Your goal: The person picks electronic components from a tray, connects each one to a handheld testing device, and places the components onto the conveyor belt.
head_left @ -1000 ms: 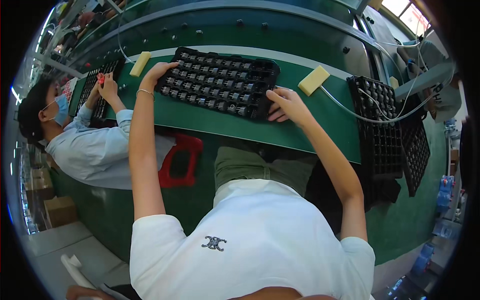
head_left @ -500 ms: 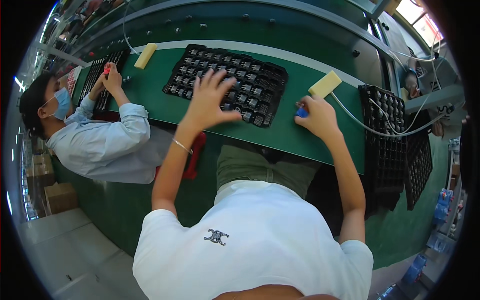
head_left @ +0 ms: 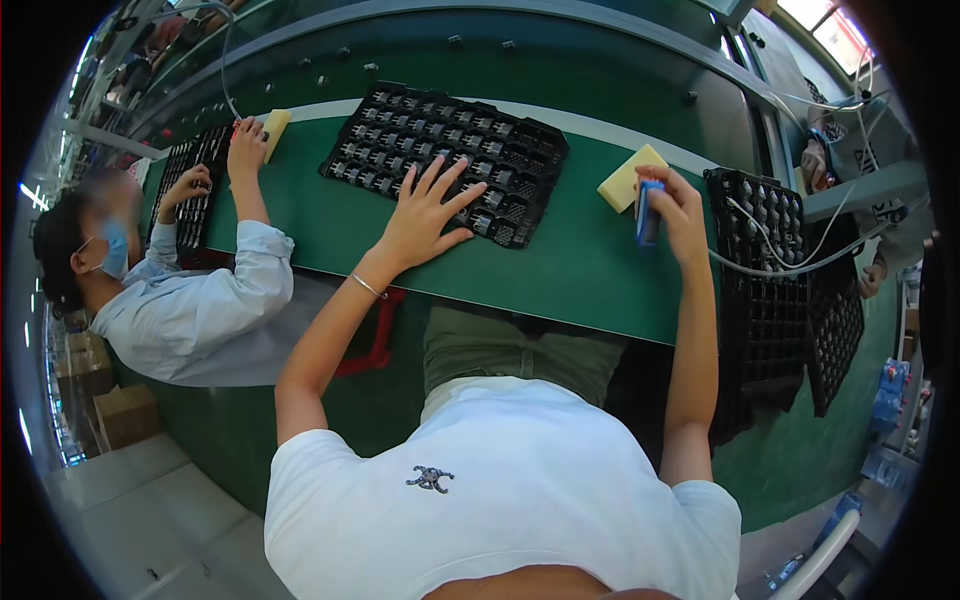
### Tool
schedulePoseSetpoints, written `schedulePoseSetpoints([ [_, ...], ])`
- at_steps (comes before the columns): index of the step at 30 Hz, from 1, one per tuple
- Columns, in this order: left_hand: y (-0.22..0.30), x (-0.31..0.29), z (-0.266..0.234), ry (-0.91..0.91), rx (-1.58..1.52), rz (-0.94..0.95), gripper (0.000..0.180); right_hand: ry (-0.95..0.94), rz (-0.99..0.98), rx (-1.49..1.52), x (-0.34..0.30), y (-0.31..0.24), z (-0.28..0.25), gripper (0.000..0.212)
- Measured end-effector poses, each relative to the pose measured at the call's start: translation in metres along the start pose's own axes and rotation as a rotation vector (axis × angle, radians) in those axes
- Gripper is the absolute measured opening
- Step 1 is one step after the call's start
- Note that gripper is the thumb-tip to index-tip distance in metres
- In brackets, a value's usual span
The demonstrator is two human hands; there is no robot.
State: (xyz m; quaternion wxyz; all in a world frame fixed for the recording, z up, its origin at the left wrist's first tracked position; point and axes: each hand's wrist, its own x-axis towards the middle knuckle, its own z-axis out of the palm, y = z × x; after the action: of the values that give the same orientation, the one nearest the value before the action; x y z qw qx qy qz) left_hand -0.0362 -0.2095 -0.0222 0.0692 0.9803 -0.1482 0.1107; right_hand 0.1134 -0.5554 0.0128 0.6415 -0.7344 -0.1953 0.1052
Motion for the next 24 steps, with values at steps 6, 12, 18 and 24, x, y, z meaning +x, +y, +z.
schedulePoseSetpoints([
  [6,-0.009,0.01,-0.004,0.004,-0.063,0.032,0.073,-0.154,0.14,0.766,0.033,0.007,-0.015,0.061],
  [12,-0.073,0.001,-0.018,0.467,0.162,-0.43,0.036,0.029,0.04,0.478,0.048,0.028,-0.007,0.047],
  [18,-0.139,-0.012,-0.023,0.328,0.382,-0.75,0.016,0.235,-0.047,0.302,0.037,0.042,0.012,0.038],
  [24,-0.123,-0.021,0.005,0.367,0.513,-0.705,0.018,0.332,-0.027,0.278,0.033,0.036,0.001,0.034],
])
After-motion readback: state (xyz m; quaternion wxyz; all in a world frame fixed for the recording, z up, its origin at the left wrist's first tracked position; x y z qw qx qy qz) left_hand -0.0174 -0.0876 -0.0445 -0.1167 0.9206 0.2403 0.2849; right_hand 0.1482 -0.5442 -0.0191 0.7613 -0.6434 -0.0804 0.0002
